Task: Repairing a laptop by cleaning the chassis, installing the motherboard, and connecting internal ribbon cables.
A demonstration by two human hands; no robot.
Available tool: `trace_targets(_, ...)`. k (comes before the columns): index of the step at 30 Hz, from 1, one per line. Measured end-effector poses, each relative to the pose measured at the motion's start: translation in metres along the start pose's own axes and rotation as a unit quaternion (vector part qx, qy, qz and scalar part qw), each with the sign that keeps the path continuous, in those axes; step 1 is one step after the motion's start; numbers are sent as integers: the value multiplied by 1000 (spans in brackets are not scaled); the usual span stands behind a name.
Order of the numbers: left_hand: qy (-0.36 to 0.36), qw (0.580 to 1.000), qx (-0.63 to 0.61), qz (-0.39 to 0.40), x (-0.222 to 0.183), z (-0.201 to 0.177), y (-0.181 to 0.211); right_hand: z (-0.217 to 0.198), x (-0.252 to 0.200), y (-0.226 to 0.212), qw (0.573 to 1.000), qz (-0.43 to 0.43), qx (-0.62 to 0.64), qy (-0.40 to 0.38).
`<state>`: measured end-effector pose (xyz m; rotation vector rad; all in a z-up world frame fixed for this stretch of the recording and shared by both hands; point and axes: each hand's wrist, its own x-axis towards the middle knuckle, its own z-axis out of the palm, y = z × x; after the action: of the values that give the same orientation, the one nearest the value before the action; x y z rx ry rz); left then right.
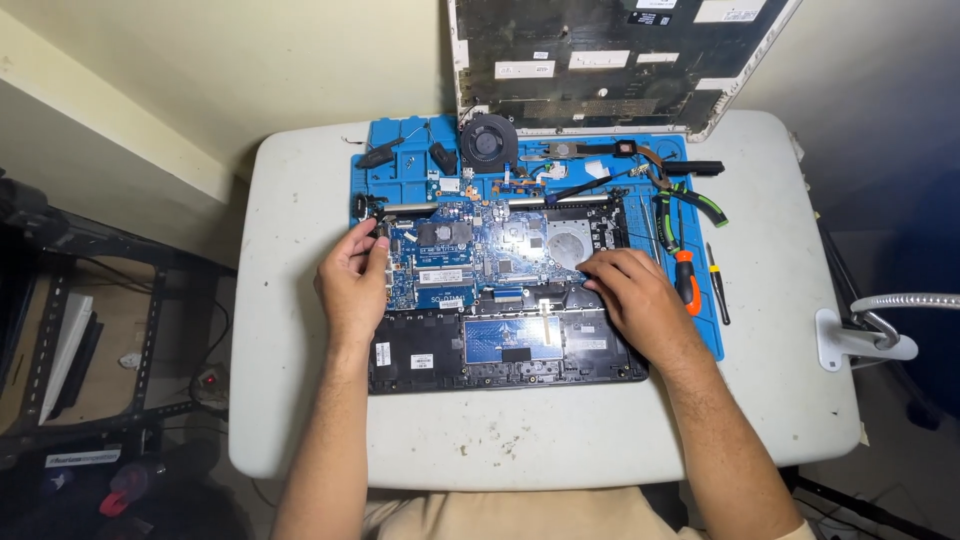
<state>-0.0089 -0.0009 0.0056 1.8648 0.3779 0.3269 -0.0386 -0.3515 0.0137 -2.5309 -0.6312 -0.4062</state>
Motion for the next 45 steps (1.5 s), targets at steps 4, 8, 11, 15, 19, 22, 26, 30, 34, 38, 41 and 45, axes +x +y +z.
trace_targets(4,-9,1000,-10,-2,-1,1,-2,0,-2,2,1000,1,-18,-6)
trace_targets(8,0,999,-36,0,2,-1,-9,0,-3,3,1000,6,-19,-9)
trace_targets(11,-11,997,-69,-41,-2,-7,6,-1,-2,2,1000,9,-28,-9)
trace_targets(15,-53,989,-111,-85,-3,-13,15,7,-6,12,999,6,-52,-1)
trace_targets(19,-83,986,-127,-72,2,-22,28,7,-4,11,998,8,-56,9)
trace_targets(22,-103,983,-146,-46,4,-28,29,9,-4,10,998,0,-62,18)
trace_targets(26,-119,971,-205,-11,2,-27,25,9,-5,8,998,-14,-45,43)
trace_targets(30,-120,903,-410,-50,-11,-29,40,14,-11,1,997,-20,-13,72)
trace_targets(34,-114,868,-479,-57,-15,-9,15,23,-12,-15,997,-31,31,59)
trace_targets(38,-112,881,-459,-20,-32,1,53,37,-17,-23,997,-55,54,23)
trace_targets(41,-109,888,-447,-11,-38,14,56,40,-17,-24,997,-66,29,30)
trace_targets(45,-123,894,-430,-10,-42,21,53,35,-13,-28,994,-74,25,75)
